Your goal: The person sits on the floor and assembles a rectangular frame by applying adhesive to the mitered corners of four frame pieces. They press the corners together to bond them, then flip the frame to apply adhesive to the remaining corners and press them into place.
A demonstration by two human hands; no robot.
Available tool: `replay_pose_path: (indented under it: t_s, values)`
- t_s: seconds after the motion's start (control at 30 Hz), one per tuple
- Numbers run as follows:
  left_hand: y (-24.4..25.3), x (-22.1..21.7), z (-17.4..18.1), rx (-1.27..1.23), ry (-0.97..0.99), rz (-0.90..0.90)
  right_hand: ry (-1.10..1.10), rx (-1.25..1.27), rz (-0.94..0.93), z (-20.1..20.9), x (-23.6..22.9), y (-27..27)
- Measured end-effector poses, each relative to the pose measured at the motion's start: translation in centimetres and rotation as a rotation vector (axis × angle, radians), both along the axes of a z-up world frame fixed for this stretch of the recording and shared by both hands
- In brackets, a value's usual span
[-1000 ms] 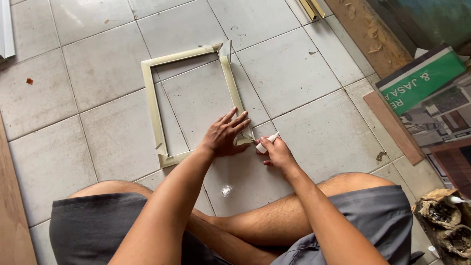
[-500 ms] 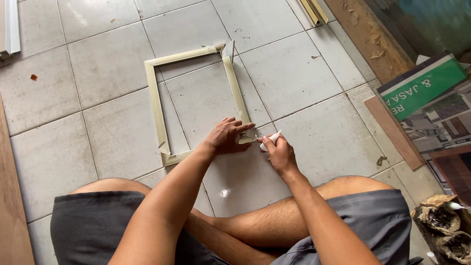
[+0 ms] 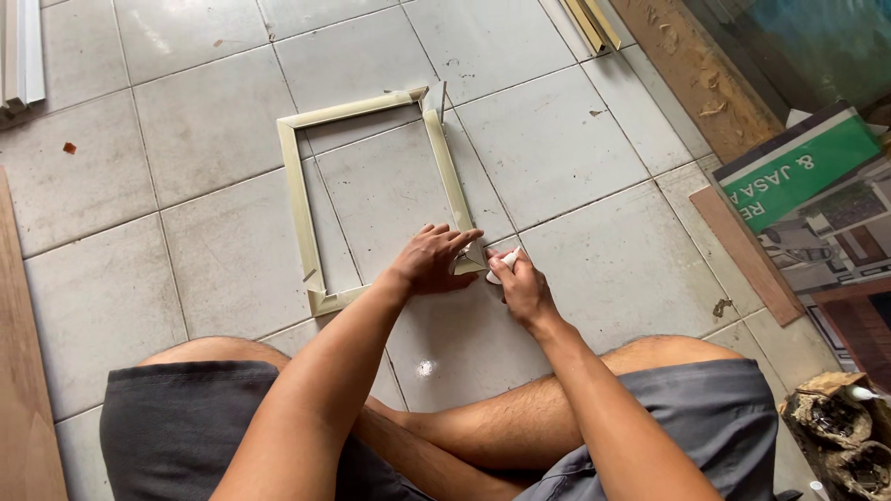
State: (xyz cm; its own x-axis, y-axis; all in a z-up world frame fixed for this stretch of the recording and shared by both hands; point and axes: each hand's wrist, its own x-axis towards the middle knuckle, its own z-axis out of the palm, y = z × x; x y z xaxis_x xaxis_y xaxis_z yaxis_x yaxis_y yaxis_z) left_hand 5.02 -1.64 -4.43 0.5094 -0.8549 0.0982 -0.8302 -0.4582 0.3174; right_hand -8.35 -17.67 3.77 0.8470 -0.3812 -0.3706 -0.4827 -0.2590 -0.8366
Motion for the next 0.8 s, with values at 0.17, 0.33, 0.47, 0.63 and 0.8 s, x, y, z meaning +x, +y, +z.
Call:
replay_pose_path:
  t_s: [0.17, 0.33, 0.47, 0.63, 0.8]
  values:
    - [0.0, -0.2, 0.4, 0.013, -0.019, 0.0, -0.066, -0.033, -0.111, 0.2, -0.2, -0.6]
    - [0.1, -0.3, 0.6, 0.001, -0.013, 0.003, 0.081, -0.076, -0.073, -2.1, -0.1, -1.0]
    - [0.2, -0.3, 0.5, -0.019, -0.034, 0.002, 0.027, 0.094, -0.12, 0.3, 0.1, 0.2]
    - [0.2, -0.5, 2.0, -0.054, -0.089, -0.004, -0.004, 0.122, -0.059, 1.7, 0.1, 0.3]
    - [0.3, -0.7, 1.3, -0.079, -0.133, -0.027, -0.016, 0.278, -0.068, -0.4, 0.6, -0.4]
